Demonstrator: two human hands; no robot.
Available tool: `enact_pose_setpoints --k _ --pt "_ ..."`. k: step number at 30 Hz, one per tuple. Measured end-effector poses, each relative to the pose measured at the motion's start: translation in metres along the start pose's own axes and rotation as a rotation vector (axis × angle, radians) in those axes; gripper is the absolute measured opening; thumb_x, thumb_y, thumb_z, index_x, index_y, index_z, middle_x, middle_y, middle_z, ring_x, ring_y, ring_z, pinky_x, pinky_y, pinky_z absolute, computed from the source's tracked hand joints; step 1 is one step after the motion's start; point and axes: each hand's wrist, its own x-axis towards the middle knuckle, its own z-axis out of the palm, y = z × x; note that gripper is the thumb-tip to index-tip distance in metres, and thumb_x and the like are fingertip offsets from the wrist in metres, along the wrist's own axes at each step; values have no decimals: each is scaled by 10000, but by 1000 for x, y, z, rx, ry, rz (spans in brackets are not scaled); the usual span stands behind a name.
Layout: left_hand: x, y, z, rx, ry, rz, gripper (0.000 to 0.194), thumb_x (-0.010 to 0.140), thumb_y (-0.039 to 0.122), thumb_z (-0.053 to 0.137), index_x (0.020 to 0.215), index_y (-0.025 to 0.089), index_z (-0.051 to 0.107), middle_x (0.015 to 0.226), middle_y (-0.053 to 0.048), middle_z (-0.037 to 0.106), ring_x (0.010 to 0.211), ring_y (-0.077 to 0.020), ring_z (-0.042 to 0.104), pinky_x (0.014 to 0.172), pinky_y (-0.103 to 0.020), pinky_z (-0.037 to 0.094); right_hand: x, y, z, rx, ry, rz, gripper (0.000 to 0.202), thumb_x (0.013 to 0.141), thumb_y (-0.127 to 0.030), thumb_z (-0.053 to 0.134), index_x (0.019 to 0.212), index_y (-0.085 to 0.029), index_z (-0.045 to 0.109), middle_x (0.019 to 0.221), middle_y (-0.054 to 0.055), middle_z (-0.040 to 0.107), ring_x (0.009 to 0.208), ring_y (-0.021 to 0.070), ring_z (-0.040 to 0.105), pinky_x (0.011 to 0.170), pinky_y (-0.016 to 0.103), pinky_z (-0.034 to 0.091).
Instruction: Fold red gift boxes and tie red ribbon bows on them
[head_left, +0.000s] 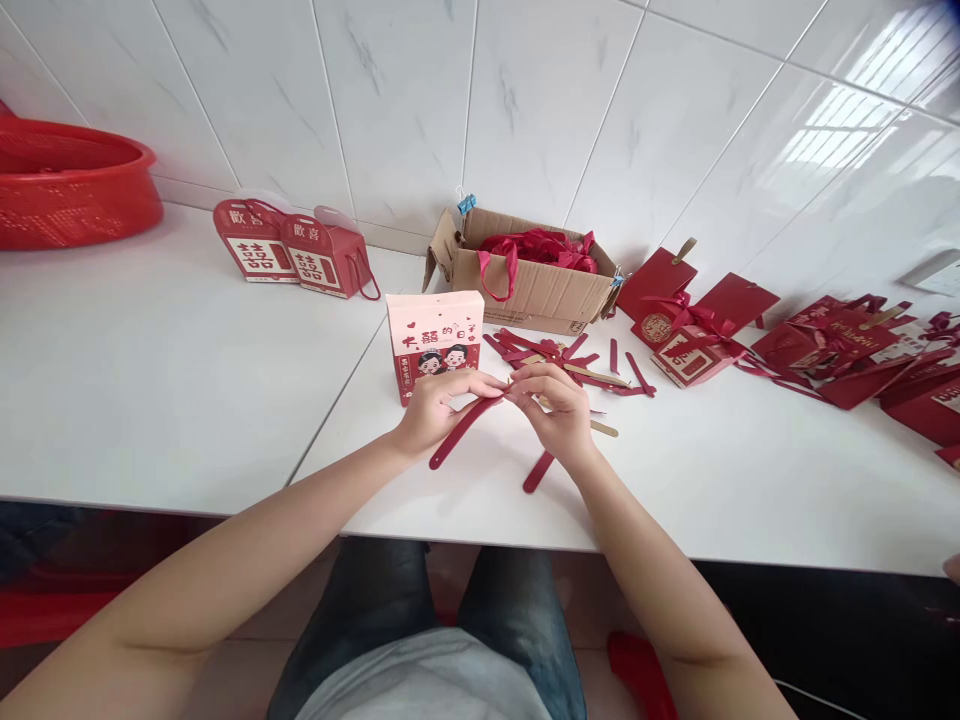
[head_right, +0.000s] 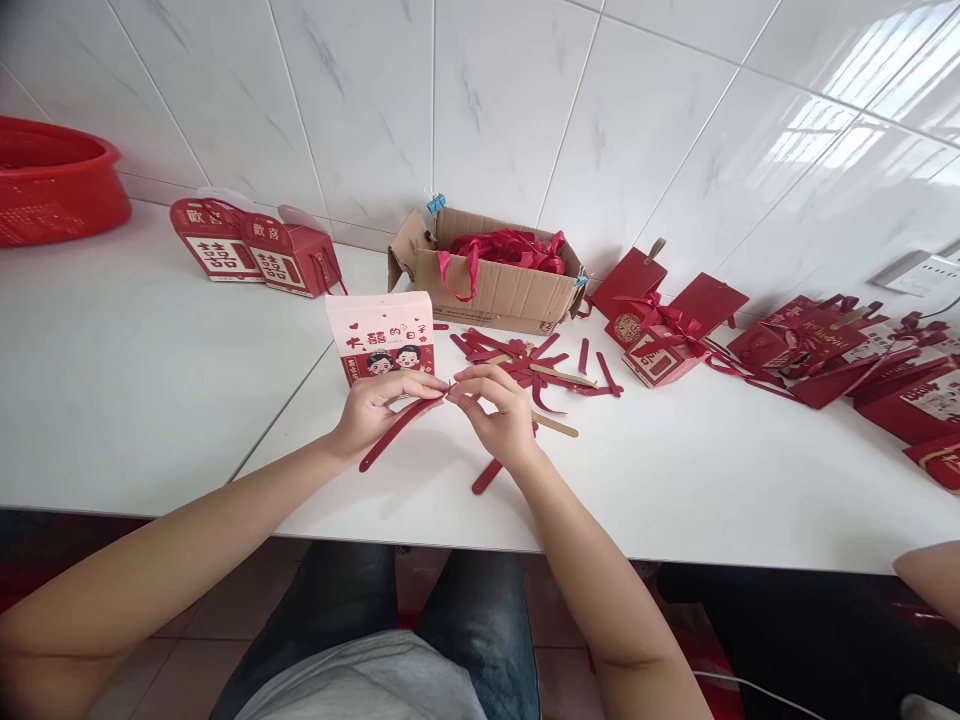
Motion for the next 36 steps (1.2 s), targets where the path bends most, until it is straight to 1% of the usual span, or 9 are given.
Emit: enact_pose_setpoints --k 2,4,7,12,20,25,29,33,36 --pt "0 -2 -1 80 10 169 74 831 141 659 882 168 706 967 -89 742 923 -180 702 827 -306 585 0 0 0 -29 24 -70 98 856 -199 616 783 -232 672 896 43 671 852 167 657 724 326 560" --pt "-1 -3 -1 147 25 270 115 830 96 647 904 171 692 998 -93 731 956 -179 691 844 -318 583 0 -1 -1 -38 29 -129 120 862 -156 600 808 -234 673 880 38 669 837 159 659 727 321 560" --pt "-2 -4 -1 207 46 335 158 827 61 634 923 179 681 1026 -91 712 963 -179 680 849 -335 582 1 -3 -1 -50 30 -181 140 856 -118 598 830 -234 672 873 39 668 831 155 659 720 310 559" --pt "-2 -7 -2 229 34 395 217 823 23 619 960 182 673 1027 -87 696 961 -184 678 842 -339 583 1 -2 -3 -76 6 -189 148 854 -111 598 817 -232 674 883 46 670 847 163 662 716 313 568" --pt "-2 -6 -4 279 54 436 245 838 44 610 1000 216 677 1025 -67 695 939 -169 673 810 -316 584 2 -2 -3 -40 -36 -230 161 861 -90 577 861 -225 665 865 50 689 823 159 673 709 308 575" --pt "-1 -3 -5 303 78 448 202 849 70 612 972 217 677 1004 -50 703 916 -154 686 808 -294 589 -1 1 -4 -60 -73 -251 152 863 -95 577 901 -229 638 856 44 700 808 159 665 699 317 572" --pt "0 -1 -5 291 111 416 158 844 91 628 936 207 685 980 -53 714 890 -154 694 785 -283 590 -3 3 -6 -47 -99 -255 169 848 -79 590 929 -225 621 860 45 699 809 157 659 703 314 567" --pt "0 -2 -6 246 155 330 126 861 106 610 922 188 682 955 -65 722 882 -156 699 775 -276 595 -3 3 -6 -70 -121 -191 114 873 -141 568 918 -235 616 862 38 697 817 163 659 714 321 561" --pt "0 -4 -6 263 161 332 138 845 83 624 918 184 682 953 -66 718 880 -154 696 771 -275 596 -3 9 -5 -157 -152 -39 76 871 -179 565 883 -230 620 846 29 687 781 156 641 684 302 537"
